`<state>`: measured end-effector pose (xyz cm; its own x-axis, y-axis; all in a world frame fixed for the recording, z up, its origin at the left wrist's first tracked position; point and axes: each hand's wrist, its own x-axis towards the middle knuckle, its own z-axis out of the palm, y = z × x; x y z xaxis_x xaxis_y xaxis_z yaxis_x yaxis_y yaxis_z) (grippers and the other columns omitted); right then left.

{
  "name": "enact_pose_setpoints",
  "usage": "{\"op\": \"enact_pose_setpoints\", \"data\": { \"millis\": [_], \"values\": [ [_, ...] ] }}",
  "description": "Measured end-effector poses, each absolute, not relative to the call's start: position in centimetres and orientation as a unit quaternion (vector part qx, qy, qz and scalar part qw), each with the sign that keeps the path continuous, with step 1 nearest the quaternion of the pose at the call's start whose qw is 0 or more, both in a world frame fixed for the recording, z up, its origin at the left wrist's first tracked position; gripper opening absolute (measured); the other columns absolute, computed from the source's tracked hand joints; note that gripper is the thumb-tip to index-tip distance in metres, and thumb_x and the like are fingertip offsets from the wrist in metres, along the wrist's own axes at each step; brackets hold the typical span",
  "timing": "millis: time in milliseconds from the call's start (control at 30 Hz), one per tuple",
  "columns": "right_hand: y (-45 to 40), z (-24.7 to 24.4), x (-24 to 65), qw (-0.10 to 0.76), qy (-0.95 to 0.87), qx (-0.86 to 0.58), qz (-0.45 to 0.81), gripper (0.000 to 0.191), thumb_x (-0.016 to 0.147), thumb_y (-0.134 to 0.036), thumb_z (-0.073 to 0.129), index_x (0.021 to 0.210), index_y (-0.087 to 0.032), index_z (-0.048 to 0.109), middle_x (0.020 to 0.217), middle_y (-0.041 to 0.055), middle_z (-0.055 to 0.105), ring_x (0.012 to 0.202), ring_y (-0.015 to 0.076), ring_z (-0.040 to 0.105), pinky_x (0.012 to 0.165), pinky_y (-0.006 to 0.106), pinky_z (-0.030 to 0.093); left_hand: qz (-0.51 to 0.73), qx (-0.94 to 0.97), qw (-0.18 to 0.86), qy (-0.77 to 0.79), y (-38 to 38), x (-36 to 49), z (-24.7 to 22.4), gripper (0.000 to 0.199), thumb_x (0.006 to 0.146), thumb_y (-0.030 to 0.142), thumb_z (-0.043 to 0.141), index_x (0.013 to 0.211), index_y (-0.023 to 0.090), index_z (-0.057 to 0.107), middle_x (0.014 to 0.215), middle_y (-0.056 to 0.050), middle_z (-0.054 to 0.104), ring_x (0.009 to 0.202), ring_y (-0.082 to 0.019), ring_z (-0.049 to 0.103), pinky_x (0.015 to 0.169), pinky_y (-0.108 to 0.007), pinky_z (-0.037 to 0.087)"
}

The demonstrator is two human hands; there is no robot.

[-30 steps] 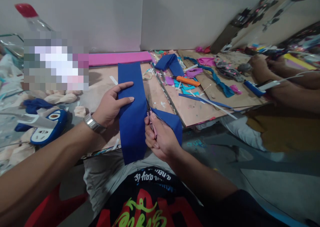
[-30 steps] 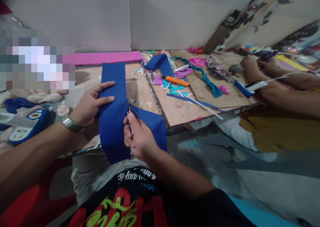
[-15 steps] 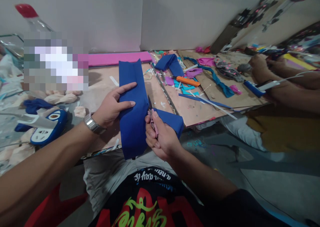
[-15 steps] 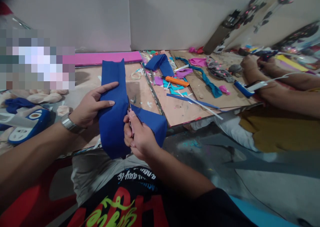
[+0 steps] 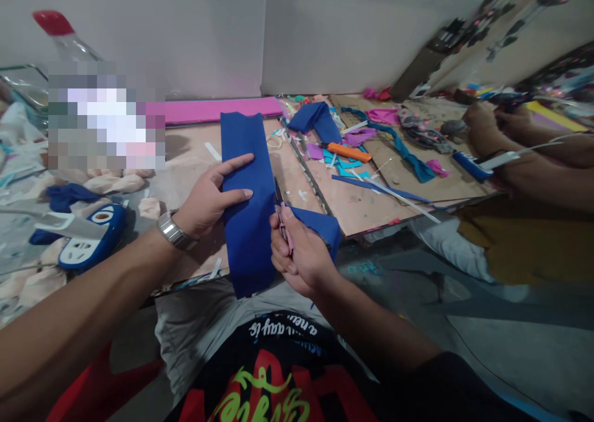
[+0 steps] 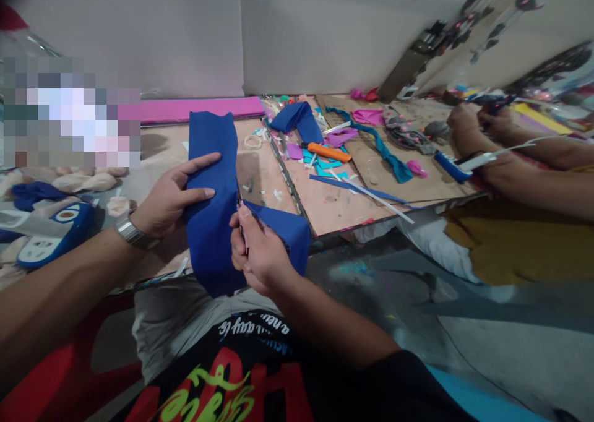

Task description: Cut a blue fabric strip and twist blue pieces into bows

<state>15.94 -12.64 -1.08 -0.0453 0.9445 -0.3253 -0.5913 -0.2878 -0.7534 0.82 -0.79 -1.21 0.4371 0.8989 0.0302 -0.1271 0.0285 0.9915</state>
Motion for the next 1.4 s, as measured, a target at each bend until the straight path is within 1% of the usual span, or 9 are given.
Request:
{"op": "enact_pose_setpoints", "data": {
  "millis": [100,333,467,667,933,1133,1400],
  "values": [
    [-12.53,-1.12,15.95,0.557,-0.217,-0.409,0.689,0.046,0.084,-0.064,0.073,0.086,-0.021,0.054,0.046,-0.0139,0.045,0.030,0.0024,0.026,0.033,0.016,0.020,0.406,0.569,0.628,0.340,-0.80,0.80,-1.19,0.082,0.070,0.021,0.084,0.148,0.016,0.058,0.143,-0.014,0.064,0.122,-0.033,0.066,0.104,-0.045,0.056],
    [-12.46,-1.28,15.95,0.558,-0.222,-0.412,0.685,0.046,0.084,-0.063,0.073,0.085,-0.022,0.054,0.045,-0.0141,0.044,0.029,0.0024,0.025,0.033,0.016,0.020,0.403,0.568,0.628,0.347,-0.81,0.78,-1.12,0.082,0.070,0.021,0.085,0.147,0.016,0.058,0.143,-0.014,0.065,0.120,-0.033,0.067,0.102,-0.045,0.057],
    [-12.42,-1.36,15.94,0.557,-0.220,-0.416,0.684,0.045,0.085,-0.063,0.072,0.085,-0.022,0.053,0.045,-0.0142,0.044,0.029,0.0025,0.025,0.032,0.016,0.020,0.402,0.569,0.628,0.345,-0.80,0.78,-1.14,0.083,0.071,0.021,0.084,0.149,0.016,0.057,0.141,-0.015,0.066,0.118,-0.031,0.068,0.099,-0.043,0.059],
    [-12.46,-1.35,15.93,0.562,-0.221,-0.421,0.677,0.047,0.082,-0.062,0.076,0.084,-0.021,0.053,0.045,-0.0141,0.045,0.028,0.0022,0.027,0.032,0.015,0.022,0.401,0.569,0.628,0.349,-0.84,0.80,-1.12,0.082,0.070,0.020,0.084,0.148,0.016,0.057,0.142,-0.014,0.066,0.117,-0.031,0.068,0.097,-0.041,0.059],
    [-12.62,-1.19,15.85,0.559,-0.207,-0.413,0.689,0.046,0.084,-0.063,0.073,0.085,-0.022,0.053,0.045,-0.0142,0.045,0.028,0.0023,0.026,0.032,0.016,0.020,0.401,0.576,0.623,0.345,-0.87,0.80,-1.05,0.083,0.071,0.020,0.083,0.149,0.017,0.056,0.146,-0.014,0.063,0.121,-0.031,0.067,0.101,-0.041,0.059],
    [-12.85,-1.27,15.86,0.559,-0.198,-0.408,0.695,0.044,0.086,-0.062,0.071,0.085,-0.022,0.053,0.045,-0.0140,0.045,0.028,0.0025,0.025,0.032,0.016,0.018,0.403,0.572,0.626,0.345,-0.98,0.85,-0.89,0.086,0.070,0.019,0.083,0.151,0.017,0.054,0.147,-0.014,0.062,0.122,-0.031,0.066,0.098,-0.039,0.060],
    [-13.11,-1.56,15.82,0.561,-0.204,-0.412,0.688,0.048,0.081,-0.064,0.075,0.086,-0.022,0.053,0.045,-0.0143,0.045,0.029,0.0024,0.024,0.032,0.016,0.019,0.405,0.569,0.625,0.350,-0.98,0.89,-0.79,0.086,0.072,0.019,0.081,0.153,0.017,0.051,0.145,-0.015,0.063,0.117,-0.029,0.069,0.093,-0.037,0.061]
  ]
}}
